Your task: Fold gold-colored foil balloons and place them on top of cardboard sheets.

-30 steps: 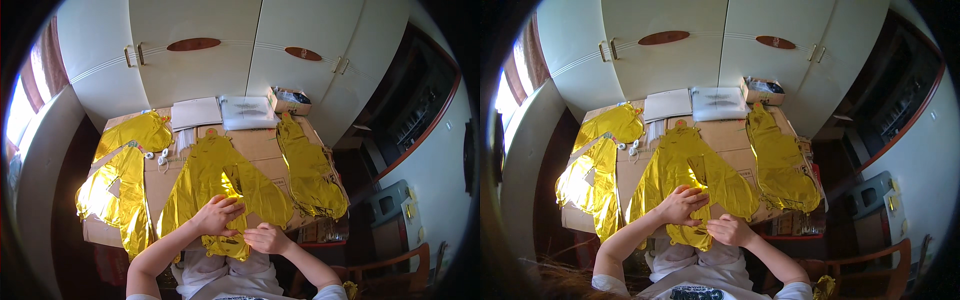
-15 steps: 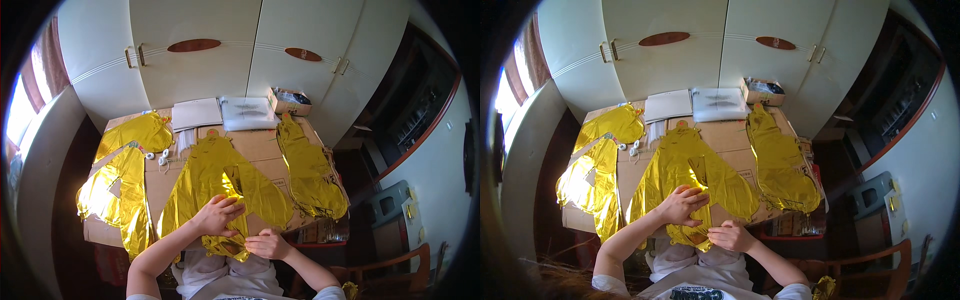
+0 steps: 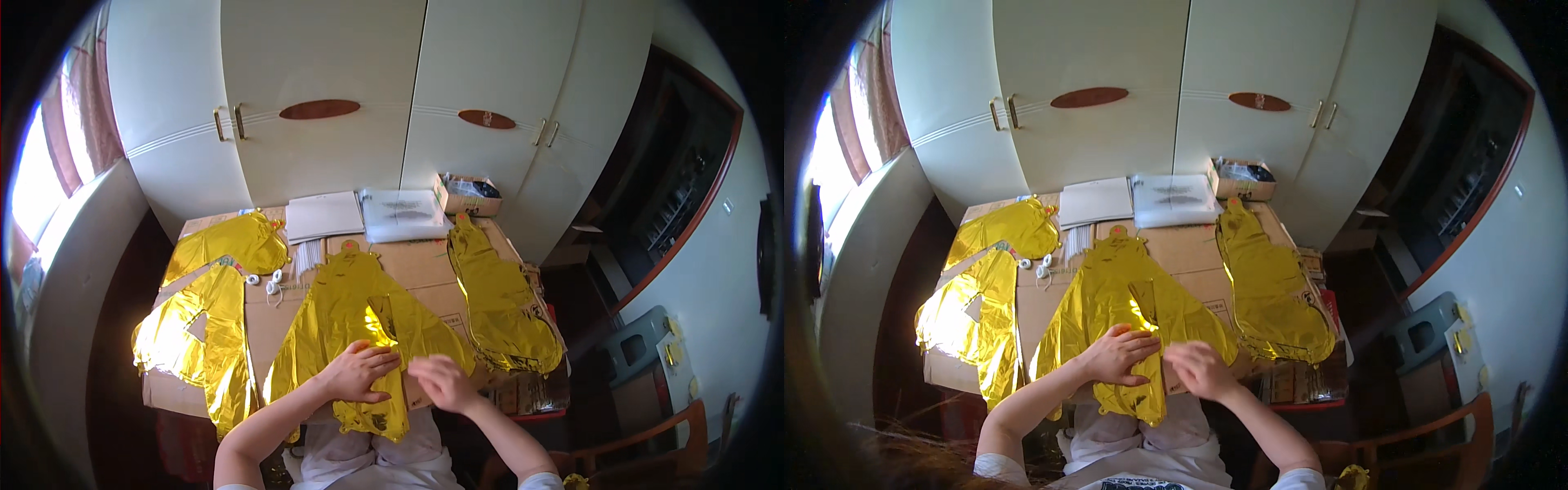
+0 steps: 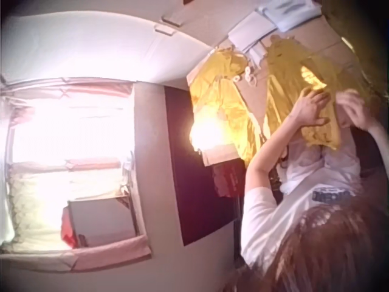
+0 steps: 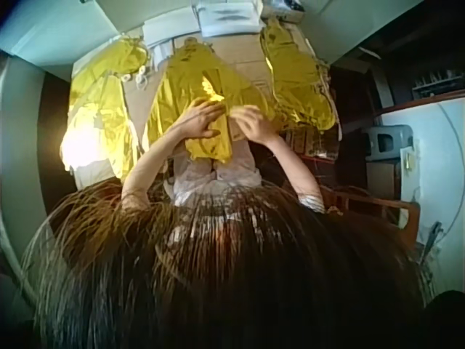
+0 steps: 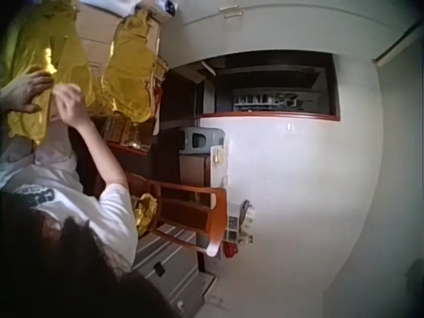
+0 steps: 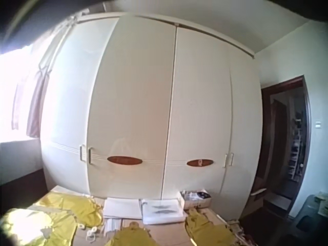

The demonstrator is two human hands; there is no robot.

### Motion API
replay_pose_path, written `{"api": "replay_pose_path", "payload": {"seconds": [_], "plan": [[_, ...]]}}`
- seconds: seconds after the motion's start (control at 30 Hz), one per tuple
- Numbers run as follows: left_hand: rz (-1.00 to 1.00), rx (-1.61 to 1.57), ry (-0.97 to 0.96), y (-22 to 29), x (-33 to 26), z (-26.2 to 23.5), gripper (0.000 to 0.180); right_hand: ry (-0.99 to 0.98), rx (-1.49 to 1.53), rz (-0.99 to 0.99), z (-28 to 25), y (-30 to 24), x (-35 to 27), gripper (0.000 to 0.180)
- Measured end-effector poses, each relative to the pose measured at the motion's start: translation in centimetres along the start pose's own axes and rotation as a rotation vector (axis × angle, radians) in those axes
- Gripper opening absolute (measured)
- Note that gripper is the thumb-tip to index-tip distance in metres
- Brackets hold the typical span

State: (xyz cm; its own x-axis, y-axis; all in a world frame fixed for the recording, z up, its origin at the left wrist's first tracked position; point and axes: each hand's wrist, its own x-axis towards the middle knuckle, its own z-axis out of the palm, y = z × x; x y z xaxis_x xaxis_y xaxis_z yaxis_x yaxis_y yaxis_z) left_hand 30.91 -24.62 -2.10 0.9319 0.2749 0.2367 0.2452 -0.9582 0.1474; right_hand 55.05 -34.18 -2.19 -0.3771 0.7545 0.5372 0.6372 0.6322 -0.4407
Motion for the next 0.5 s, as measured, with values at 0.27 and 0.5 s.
{"api": "replay_pose_path", "payload": {"seconds": [0.27,0.5], "plan": [[0.022,-0.042,0.023,0.0,0.0,0.1,0.068,-0.128,-0.231,0.079,3.9,8.0,6.7,0.040],[0.029,-0.042,0.016,0.0,-0.2,0.0,0.064,-0.186,-0.273,0.026,5.3,8.0,7.2,0.035]]}}
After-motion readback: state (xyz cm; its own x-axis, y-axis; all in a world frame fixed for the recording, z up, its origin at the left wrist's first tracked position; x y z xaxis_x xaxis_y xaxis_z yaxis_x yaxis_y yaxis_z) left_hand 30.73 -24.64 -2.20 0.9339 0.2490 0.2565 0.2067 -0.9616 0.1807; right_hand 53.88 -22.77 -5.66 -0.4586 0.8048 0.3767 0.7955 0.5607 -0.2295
